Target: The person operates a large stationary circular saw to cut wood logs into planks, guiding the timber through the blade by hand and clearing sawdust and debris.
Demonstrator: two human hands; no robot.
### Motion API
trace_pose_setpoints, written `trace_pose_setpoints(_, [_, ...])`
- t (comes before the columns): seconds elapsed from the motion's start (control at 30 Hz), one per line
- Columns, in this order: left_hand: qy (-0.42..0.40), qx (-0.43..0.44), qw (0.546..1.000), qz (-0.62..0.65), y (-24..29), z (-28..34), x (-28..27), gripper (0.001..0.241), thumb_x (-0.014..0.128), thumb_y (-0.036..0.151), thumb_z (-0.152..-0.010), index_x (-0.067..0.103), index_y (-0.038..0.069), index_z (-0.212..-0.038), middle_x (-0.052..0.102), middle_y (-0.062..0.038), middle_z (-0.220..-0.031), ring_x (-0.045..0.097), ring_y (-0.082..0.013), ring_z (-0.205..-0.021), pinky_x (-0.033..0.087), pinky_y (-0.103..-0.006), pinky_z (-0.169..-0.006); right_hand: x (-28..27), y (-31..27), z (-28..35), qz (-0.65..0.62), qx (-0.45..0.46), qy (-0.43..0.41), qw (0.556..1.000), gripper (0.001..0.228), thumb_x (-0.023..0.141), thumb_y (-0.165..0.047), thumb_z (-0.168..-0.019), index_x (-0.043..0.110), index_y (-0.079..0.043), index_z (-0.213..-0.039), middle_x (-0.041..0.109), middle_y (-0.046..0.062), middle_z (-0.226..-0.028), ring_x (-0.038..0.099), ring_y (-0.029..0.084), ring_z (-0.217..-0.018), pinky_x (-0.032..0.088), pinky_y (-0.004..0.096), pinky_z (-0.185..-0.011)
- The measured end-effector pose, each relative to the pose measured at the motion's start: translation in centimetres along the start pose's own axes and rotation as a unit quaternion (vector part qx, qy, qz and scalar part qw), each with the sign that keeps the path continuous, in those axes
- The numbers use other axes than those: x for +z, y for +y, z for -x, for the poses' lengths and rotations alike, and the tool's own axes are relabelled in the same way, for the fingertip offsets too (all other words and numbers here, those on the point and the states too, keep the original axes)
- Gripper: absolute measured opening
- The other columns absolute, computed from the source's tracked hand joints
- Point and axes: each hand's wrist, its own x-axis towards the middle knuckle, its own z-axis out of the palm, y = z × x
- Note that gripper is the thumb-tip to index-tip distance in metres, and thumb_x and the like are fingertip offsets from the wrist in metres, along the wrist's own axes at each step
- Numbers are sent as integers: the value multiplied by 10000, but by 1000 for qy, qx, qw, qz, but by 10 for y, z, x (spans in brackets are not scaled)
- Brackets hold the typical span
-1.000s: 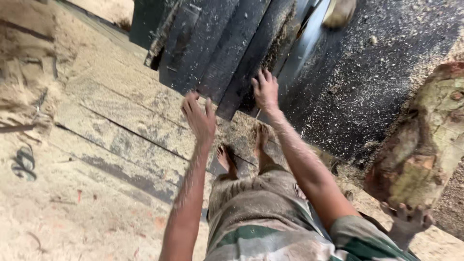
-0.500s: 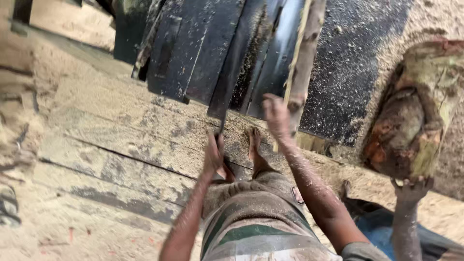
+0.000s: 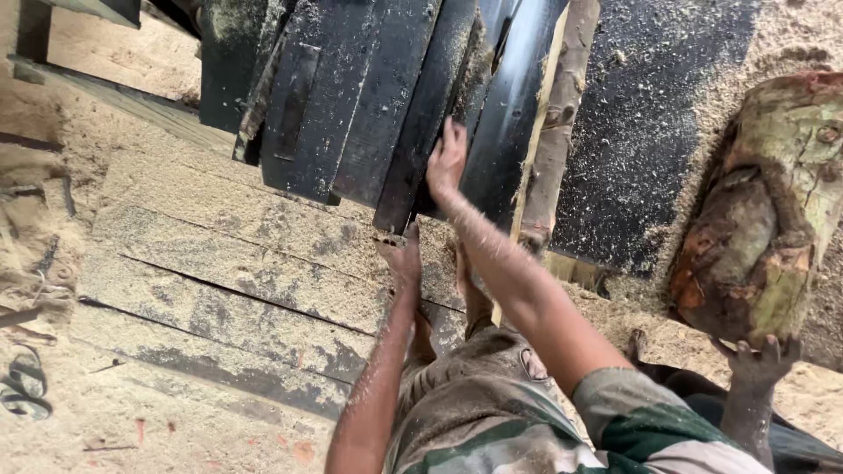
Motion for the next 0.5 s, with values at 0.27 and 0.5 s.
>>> trace_pose_setpoints(0.27, [-191, -83, 966, -151, -76, 85, -30, 847, 405, 700, -985, 433, 18, -1486, 551, -238, -1445, 566, -402, -1323, 443, -500, -1137, -165, 40, -43, 66, -42, -87, 993, 499, 707, -190, -1062, 539, -122, -1527, 578, 158, -1526, 544, 297, -1429, 478, 461, -1207])
trace_pose_setpoints(0.5, [-392, 115, 905, -119, -56, 98, -17, 814, 622, 669, -943, 523, 15, -1417, 633, -242, -1375, 618, -329, -1256, 506, -446, -1045, -222, 65, 59, 206, 201, -120, 950, 1331, 903, -432, -804, -85, -175, -1658, 195, 389, -1530, 305, 551, -1354, 359, 747, -1026])
